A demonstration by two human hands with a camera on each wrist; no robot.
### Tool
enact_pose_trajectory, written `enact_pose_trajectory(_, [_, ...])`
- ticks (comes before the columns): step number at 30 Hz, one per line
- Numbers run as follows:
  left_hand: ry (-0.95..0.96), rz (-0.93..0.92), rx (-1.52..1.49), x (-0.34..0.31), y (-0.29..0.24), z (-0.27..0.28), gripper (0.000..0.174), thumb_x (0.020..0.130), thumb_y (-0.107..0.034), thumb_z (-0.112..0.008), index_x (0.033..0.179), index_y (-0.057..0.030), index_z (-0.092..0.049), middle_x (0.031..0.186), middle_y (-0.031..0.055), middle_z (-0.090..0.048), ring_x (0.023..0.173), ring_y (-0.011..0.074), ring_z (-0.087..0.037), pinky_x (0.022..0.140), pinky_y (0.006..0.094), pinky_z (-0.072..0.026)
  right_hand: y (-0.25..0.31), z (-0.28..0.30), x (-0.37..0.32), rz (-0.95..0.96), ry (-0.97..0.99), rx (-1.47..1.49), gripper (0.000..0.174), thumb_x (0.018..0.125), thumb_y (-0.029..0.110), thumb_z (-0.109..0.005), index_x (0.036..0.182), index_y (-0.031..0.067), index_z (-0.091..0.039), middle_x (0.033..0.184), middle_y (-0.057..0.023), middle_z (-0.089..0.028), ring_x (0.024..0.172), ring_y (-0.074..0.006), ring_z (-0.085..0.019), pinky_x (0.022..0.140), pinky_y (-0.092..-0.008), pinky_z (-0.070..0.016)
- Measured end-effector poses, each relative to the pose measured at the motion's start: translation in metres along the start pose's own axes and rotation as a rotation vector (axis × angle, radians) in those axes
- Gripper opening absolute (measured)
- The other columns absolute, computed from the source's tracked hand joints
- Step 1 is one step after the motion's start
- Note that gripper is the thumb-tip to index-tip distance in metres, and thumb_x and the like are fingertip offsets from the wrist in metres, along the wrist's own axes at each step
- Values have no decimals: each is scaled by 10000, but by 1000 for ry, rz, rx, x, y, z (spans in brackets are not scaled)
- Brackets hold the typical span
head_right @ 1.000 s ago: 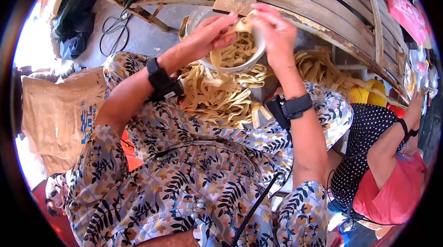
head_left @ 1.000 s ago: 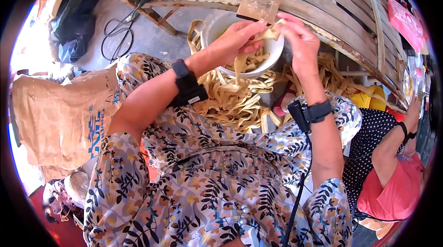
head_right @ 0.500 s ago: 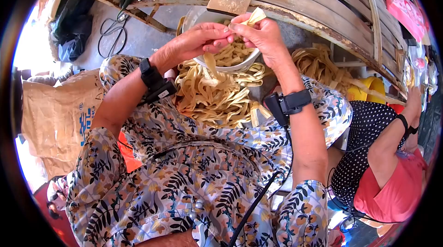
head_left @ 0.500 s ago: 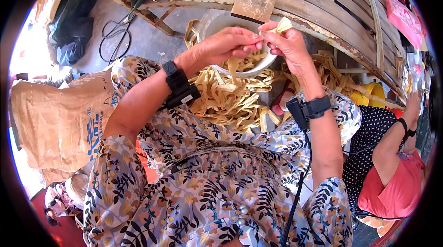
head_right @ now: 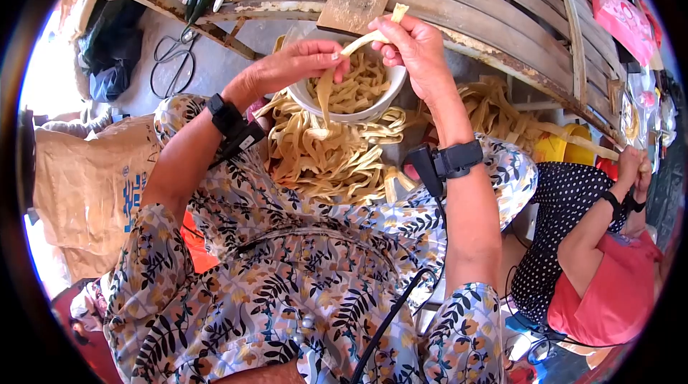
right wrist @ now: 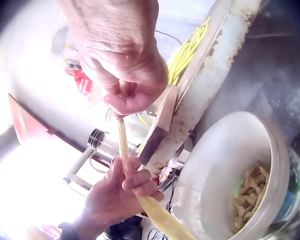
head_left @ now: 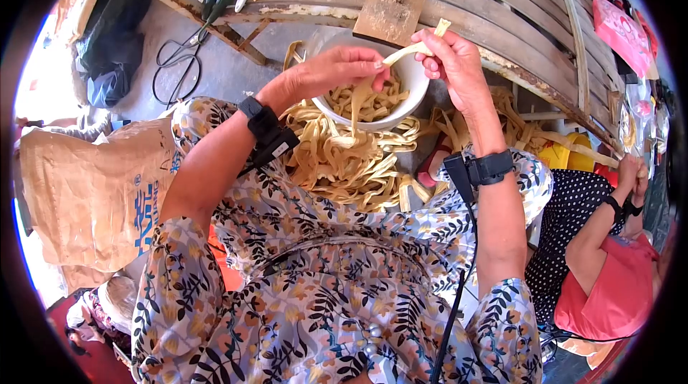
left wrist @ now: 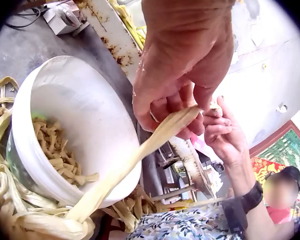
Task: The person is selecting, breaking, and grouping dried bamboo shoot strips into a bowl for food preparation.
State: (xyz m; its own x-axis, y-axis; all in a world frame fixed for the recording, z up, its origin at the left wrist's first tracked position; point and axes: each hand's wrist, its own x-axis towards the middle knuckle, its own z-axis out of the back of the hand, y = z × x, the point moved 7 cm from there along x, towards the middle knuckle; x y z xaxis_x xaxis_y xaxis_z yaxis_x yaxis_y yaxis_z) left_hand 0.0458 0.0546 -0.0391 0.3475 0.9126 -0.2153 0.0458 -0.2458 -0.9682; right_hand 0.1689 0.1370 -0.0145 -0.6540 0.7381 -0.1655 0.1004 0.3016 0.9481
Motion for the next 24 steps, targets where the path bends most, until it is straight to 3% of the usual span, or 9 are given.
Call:
enact_pose_trajectory(1, [-9,18,112,-3,-2,-2,230,917,-250,-415,920,-66,-552,679,-52,-459,629,53,-422,626,186,-364,2,5,3,18,-24,-25,234,840,212,-572,901,-11,-611,689,-41,-562,521,-27,-436,448,-152,-355])
enact_pose_trajectory(5, [-79,44,-332,0,3,6,211,907,-243,-439,834,-89,-562,587,-75,-341,497,33,-295,482,175,-300,9,10,9,42,-34,5,250,854,225,-552,912,-13,-603,706,-49,-562,538,-32,-437,468,-162,-364])
enact_pose_trajectory(8, [-84,-81,-386,-8,-42,22,189,897,-222,-460,840,-80,-571,559,-71,-331,450,27,-264,422,165,-246,26,-6,9,99,-8,88,210,857,183,-547,942,-3,-593,719,-58,-567,536,-41,-429,477,-174,-361])
enact_pose_trajectory(12, [-203,-283,-146,-33,-152,19,200,882,-210,-487,835,-41,-582,597,-28,-492,461,16,-327,431,164,-277,78,-34,5,229,109,218,159,851,137,-544,917,4,-603,707,-63,-570,526,-48,-432,451,-186,-347])
enact_pose_trajectory(14, [-324,-511,328,-38,-199,24,200,875,-198,-495,837,-32,-599,658,-8,-541,520,17,-400,466,166,-316,123,-34,-2,441,-71,216,168,849,144,-545,919,3,-602,711,-66,-581,528,-45,-443,448,-182,-353])
enact_pose_trajectory(15, [-311,-658,388,-28,-204,33,213,829,-219,-560,792,-20,-624,564,-58,-442,485,31,-362,444,173,-273,132,-31,2,509,58,261,162,837,132,-558,921,1,-603,724,-72,-590,539,-52,-469,461,-187,-401])
enact_pose_trajectory(17, [-451,-447,705,-2,-170,62,181,856,-200,-522,893,-57,-627,676,-22,-541,569,25,-440,495,172,-343,101,-12,27,413,-113,120,155,829,117,-567,925,0,-602,735,-76,-592,550,-61,-485,480,-195,-432])
enact_pose_trajectory(19, [-588,-340,657,21,-123,81,129,799,-190,-598,815,-72,-646,579,-48,-495,503,32,-400,448,197,-310,63,8,46,340,-226,105,158,813,99,-588,929,-7,-599,743,-74,-591,561,-77,-505,509,-208,-467])
enact_pose_trajectory(24, [-609,-337,494,46,-83,102,168,783,-199,-611,777,-33,-643,574,-32,-507,523,47,-415,473,221,-338,27,20,65,282,-310,147,158,795,95,-609,901,-21,-593,736,-73,-596,555,-86,-508,501,-217,-455])
